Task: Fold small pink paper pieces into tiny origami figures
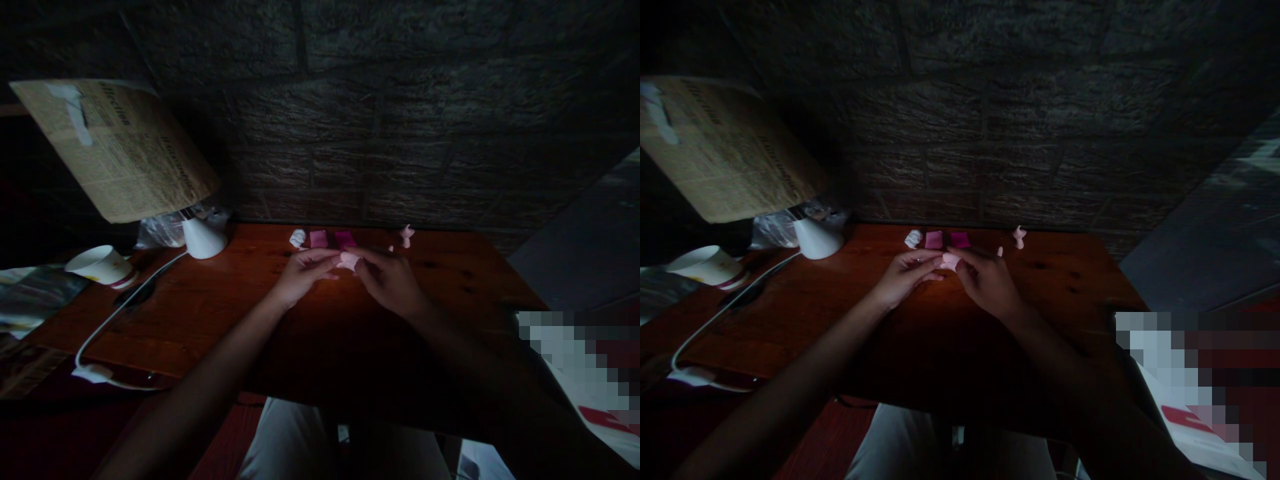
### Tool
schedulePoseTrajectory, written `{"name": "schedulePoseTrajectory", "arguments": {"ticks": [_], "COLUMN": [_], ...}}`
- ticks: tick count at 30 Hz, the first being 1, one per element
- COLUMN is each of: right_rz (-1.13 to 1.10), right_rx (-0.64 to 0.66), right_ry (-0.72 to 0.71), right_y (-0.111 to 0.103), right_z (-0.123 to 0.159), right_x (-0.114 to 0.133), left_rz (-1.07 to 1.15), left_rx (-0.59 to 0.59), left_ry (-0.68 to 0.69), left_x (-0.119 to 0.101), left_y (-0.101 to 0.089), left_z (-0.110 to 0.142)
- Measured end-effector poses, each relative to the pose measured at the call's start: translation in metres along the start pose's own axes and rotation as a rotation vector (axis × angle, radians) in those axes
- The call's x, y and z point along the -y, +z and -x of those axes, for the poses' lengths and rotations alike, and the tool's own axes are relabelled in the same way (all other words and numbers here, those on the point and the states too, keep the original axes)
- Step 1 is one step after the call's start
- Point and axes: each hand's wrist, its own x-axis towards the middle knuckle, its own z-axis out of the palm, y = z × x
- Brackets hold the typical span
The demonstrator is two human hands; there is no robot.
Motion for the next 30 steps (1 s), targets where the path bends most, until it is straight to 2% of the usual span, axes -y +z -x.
{"name": "schedulePoseTrajectory", "arguments": {"ticks": [5, 15, 25, 30], "right_rz": [-0.024, -0.063, -0.475, -0.666], "right_rx": [-0.052, 0.013, -0.015, 0.01], "right_ry": [0.047, 0.022, 0.213, 0.34], "right_y": [0.002, 0.002, 0.004, 0.002], "right_z": [0.001, 0.001, -0.003, -0.006], "right_x": [0.003, -0.003, -0.011, -0.011], "left_rz": [0.015, -0.015, 0.123, 0.208], "left_rx": [0.0, -0.004, 0.116, 0.156], "left_ry": [0.003, -0.013, -0.072, -0.107], "left_x": [-0.002, 0.001, -0.004, -0.005], "left_y": [0.002, 0.001, 0.001, 0.001], "left_z": [0.0, 0.0, 0.0, -0.001]}}
